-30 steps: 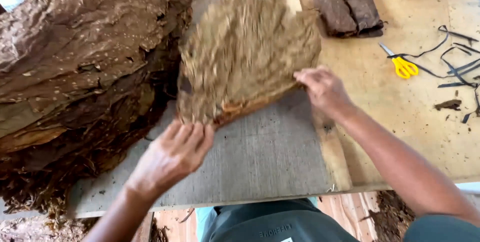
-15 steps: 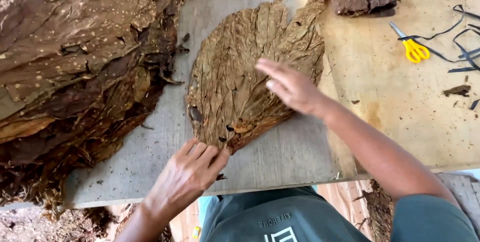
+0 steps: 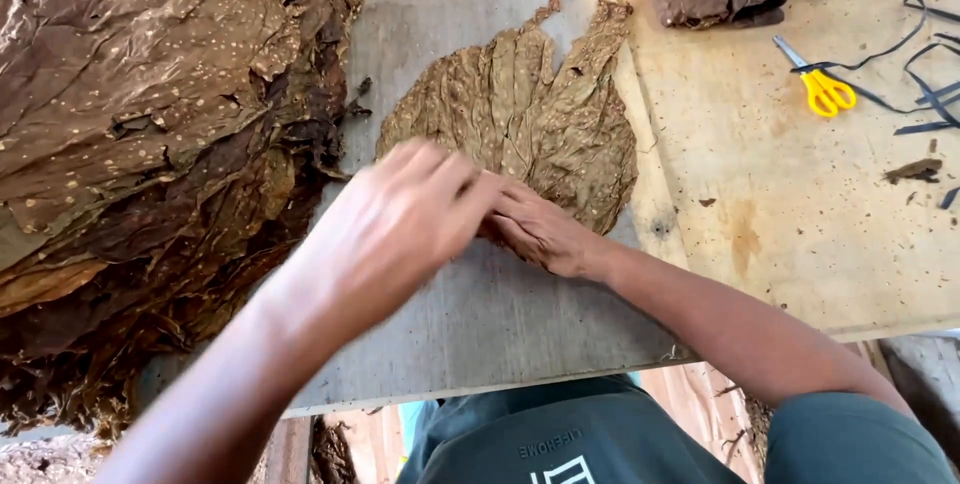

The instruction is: The person repeatedly takes dried brown leaves from a large pile, folds them into compact rectangular bundles by hand, and places the finished bundles on the table. The process is repeated multiple times throughout the clip.

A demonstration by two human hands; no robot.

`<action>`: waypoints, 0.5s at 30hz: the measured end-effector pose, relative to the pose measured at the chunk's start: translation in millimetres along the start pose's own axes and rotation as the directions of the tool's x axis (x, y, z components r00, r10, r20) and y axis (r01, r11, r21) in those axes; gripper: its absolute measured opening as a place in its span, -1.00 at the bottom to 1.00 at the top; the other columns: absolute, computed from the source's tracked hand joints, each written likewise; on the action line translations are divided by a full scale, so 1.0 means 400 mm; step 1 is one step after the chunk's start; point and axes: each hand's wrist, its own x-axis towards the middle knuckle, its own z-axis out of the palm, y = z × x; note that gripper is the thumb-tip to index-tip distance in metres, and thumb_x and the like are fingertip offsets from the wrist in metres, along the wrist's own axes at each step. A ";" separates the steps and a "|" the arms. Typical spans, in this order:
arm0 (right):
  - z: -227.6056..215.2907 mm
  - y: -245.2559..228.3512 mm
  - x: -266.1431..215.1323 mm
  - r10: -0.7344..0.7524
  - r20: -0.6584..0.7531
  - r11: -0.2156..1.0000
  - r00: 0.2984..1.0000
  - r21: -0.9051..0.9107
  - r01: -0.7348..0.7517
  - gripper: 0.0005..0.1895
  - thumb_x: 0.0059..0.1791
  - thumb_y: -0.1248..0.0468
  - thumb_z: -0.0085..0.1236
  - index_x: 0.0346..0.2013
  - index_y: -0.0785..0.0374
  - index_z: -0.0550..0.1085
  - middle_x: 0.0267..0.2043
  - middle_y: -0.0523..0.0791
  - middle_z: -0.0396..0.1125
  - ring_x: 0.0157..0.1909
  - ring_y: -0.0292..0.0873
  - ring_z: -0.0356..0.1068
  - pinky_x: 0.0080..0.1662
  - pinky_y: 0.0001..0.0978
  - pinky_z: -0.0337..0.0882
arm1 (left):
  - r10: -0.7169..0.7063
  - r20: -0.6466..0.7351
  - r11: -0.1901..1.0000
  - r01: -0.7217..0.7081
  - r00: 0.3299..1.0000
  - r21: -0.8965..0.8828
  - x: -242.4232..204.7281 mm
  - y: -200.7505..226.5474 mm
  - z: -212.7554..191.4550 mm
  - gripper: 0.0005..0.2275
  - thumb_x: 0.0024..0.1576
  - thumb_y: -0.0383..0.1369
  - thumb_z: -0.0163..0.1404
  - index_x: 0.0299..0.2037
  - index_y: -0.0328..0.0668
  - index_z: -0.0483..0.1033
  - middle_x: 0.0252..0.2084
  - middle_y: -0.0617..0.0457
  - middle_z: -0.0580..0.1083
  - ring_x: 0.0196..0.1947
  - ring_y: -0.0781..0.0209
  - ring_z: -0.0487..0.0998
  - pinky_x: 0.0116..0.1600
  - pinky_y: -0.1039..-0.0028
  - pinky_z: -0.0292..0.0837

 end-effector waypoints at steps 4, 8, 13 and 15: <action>0.021 0.118 -0.023 -0.009 -0.137 0.900 0.991 0.432 0.068 -0.03 -0.16 -0.57 -0.50 0.04 0.18 0.29 0.06 0.01 0.29 0.08 0.02 0.38 0.08 0.18 0.44 | -0.029 0.051 0.999 0.027 0.998 0.028 0.223 -0.068 0.073 -0.88 0.07 -0.63 -0.02 -0.42 -0.19 0.44 -0.47 0.03 0.44 -0.51 0.13 0.46 -0.46 0.28 0.41; -0.036 0.069 -0.013 0.320 -0.196 0.913 0.927 0.325 -0.247 -0.24 -0.01 -0.19 -0.66 0.19 0.29 0.19 0.12 0.09 0.27 0.17 0.04 0.30 0.23 -0.01 0.25 | -0.071 0.105 0.976 0.091 0.992 -0.200 0.383 -0.110 0.149 -0.78 0.09 -0.67 -0.11 -0.47 -0.11 0.47 -0.50 0.16 0.45 -0.49 0.23 0.51 -0.32 0.29 0.50; -0.087 -0.037 0.011 0.748 -0.212 0.330 0.629 0.941 -0.074 -0.07 -0.24 -0.30 -0.41 0.13 0.36 0.29 0.16 0.12 0.28 0.20 0.10 0.29 0.20 -0.05 0.29 | -0.134 0.164 0.952 0.173 0.977 -0.252 0.470 -0.147 0.279 -0.75 0.08 -0.72 -0.10 -0.49 -0.09 0.36 -0.53 0.25 0.33 -0.59 0.47 0.33 -0.41 0.69 0.41; -0.104 0.005 0.000 0.699 -0.277 0.425 0.659 0.902 -0.072 0.09 -0.33 -0.39 -0.23 0.22 0.37 0.08 0.30 0.13 0.00 0.33 0.09 0.00 0.26 0.00 0.07 | -0.152 0.099 0.947 0.173 0.983 -0.270 0.476 -0.150 0.299 -0.81 0.10 -0.67 -0.07 -0.44 -0.12 0.41 -0.48 0.18 0.39 -0.55 0.42 0.38 -0.38 0.62 0.44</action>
